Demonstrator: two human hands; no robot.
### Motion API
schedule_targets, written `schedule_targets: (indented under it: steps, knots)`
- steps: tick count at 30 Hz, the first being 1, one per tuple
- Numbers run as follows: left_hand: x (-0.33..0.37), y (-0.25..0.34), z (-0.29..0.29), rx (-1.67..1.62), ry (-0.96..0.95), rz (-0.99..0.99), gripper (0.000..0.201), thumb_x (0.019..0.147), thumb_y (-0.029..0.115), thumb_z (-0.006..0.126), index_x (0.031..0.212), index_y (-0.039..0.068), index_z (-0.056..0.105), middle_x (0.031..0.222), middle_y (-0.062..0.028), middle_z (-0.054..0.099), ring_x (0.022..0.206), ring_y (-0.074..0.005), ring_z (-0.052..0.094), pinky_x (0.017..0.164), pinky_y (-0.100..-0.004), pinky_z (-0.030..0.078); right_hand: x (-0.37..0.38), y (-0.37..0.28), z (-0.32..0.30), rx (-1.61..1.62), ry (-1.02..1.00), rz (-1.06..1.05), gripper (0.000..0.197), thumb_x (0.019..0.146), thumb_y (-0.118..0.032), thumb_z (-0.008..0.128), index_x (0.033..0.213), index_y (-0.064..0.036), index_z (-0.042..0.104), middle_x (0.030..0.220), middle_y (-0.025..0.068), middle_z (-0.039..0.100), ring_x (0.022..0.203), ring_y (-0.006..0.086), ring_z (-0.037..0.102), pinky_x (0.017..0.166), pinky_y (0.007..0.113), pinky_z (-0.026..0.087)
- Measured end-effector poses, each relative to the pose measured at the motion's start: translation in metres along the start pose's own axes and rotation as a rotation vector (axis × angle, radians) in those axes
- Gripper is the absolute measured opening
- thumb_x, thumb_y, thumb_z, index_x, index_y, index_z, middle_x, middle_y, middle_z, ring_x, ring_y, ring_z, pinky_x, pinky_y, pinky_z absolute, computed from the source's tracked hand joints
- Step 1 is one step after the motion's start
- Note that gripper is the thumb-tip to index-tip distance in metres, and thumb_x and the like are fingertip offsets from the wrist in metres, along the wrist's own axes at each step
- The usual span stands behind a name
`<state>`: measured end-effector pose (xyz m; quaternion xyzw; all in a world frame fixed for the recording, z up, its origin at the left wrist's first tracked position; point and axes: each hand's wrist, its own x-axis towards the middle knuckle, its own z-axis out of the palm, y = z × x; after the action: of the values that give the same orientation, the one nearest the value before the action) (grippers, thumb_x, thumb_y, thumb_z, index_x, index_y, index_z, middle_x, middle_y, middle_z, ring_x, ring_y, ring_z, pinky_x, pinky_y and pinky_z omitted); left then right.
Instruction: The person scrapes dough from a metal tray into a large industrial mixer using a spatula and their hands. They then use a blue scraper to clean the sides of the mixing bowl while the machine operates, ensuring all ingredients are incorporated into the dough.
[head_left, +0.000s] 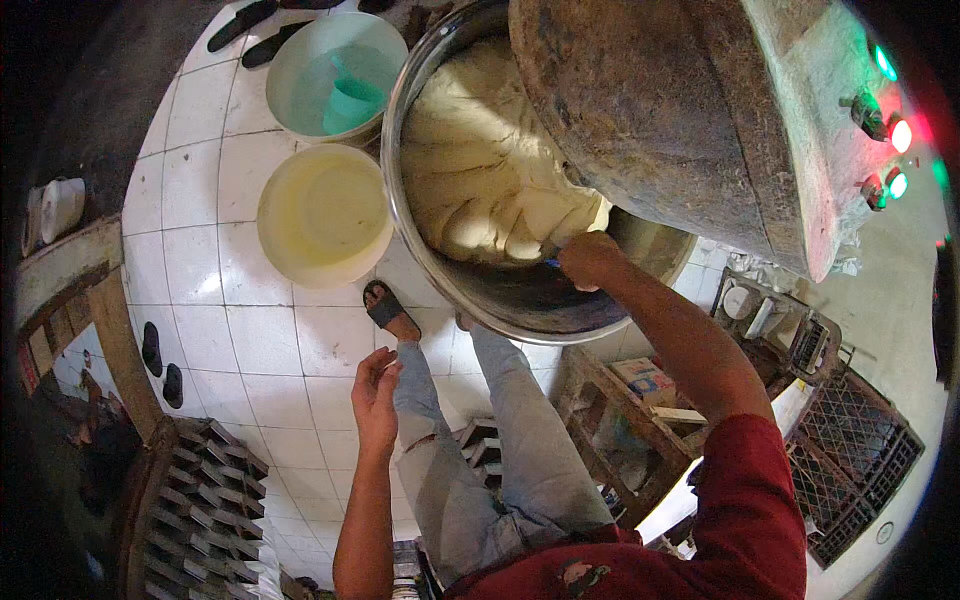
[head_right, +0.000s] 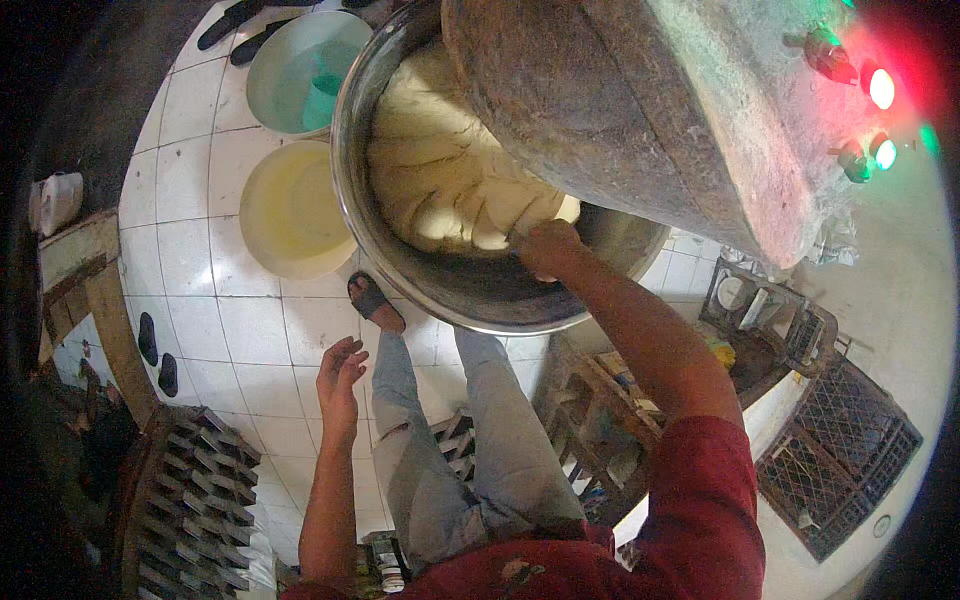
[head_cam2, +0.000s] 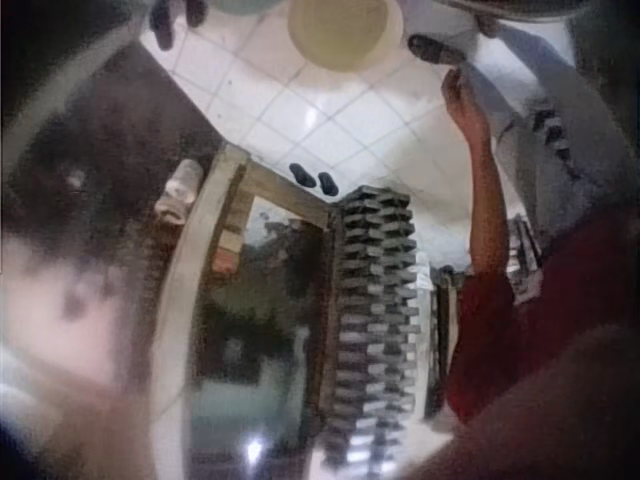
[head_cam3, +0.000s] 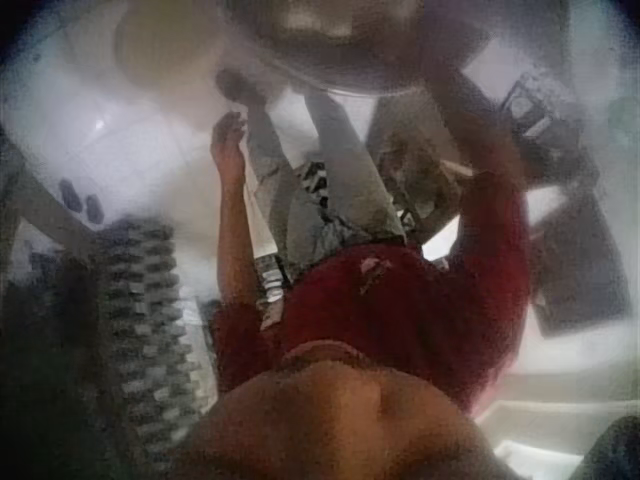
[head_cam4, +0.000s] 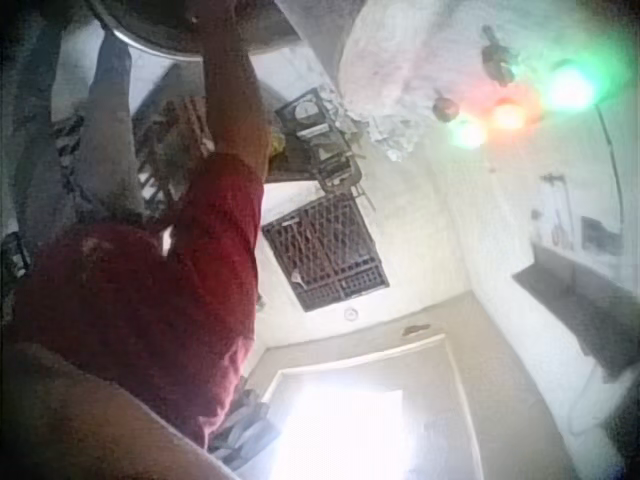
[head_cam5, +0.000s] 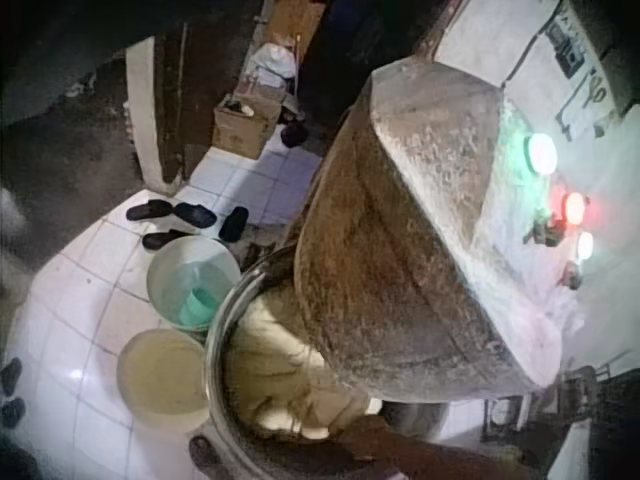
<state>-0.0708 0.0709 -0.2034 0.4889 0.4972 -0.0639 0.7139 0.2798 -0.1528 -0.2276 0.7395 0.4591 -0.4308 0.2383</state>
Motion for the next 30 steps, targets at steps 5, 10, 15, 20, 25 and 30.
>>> schedule_targets:
  steps: [5,10,15,20,25,30]
  knots:
    - [0.001,-0.014,-0.007,-0.007,0.037,-0.078,0.041,0.099,0.023,0.059,0.131,-0.002,0.054,0.124,-0.0132,0.063,0.114,-0.0214,0.059,0.098,-0.0350,0.045,-0.006,-0.036,-0.015,-0.091,-0.081,-0.146,0.013,0.071,-0.017,0.074,0.079,-0.0069,0.077,0.083,0.0176,0.074,0.081,0.0334,0.074,0.068,0.048,0.058]
    - [-0.006,0.010,0.007,-0.072,0.007,-0.007,0.041,0.100,0.023,0.059,0.132,0.000,0.054,0.126,-0.0111,0.062,0.113,-0.0212,0.060,0.096,-0.0342,0.045,-0.006,-0.034,-0.045,0.067,0.003,-0.243,0.018,0.069,-0.016,0.075,0.081,-0.0034,0.074,0.082,0.0190,0.073,0.082,0.0369,0.073,0.070,0.051,0.058]
    - [-0.001,0.006,0.014,-0.123,0.025,-0.134,0.040,0.100,0.023,0.059,0.132,0.001,0.055,0.126,-0.0106,0.062,0.111,-0.0196,0.060,0.094,-0.0339,0.045,-0.012,-0.013,-0.007,0.000,0.036,-0.029,0.017,0.076,-0.017,0.067,0.081,-0.0028,0.074,0.082,0.0201,0.073,0.079,0.0366,0.073,0.068,0.049,0.058]
    - [0.000,0.005,0.020,-0.058,0.001,-0.051,0.042,0.100,0.026,0.059,0.133,0.001,0.054,0.127,-0.0123,0.062,0.113,-0.0214,0.060,0.096,-0.0358,0.046,-0.022,-0.056,-0.055,-0.007,-0.052,-0.315,0.026,0.086,-0.020,0.062,0.103,-0.0059,0.075,0.085,0.0181,0.074,0.079,0.0338,0.074,0.068,0.048,0.059]
    - [-0.004,0.004,0.031,-0.080,-0.034,-0.115,0.047,0.101,0.032,0.057,0.134,-0.001,0.053,0.131,-0.0163,0.060,0.117,-0.0264,0.060,0.098,-0.0393,0.046,-0.016,0.000,-0.020,-0.009,0.002,-0.041,0.020,0.080,-0.016,0.067,0.091,-0.0006,0.073,0.084,0.0196,0.073,0.081,0.0346,0.074,0.069,0.049,0.058]
    - [0.000,-0.001,0.023,-0.019,-0.026,-0.098,0.046,0.100,0.031,0.058,0.133,0.000,0.054,0.130,-0.0163,0.060,0.118,-0.0263,0.060,0.098,-0.0400,0.047,-0.020,-0.045,-0.014,-0.090,0.147,-0.186,0.016,0.080,-0.020,0.068,0.085,-0.0062,0.076,0.081,0.0151,0.074,0.078,0.0312,0.075,0.067,0.046,0.059]
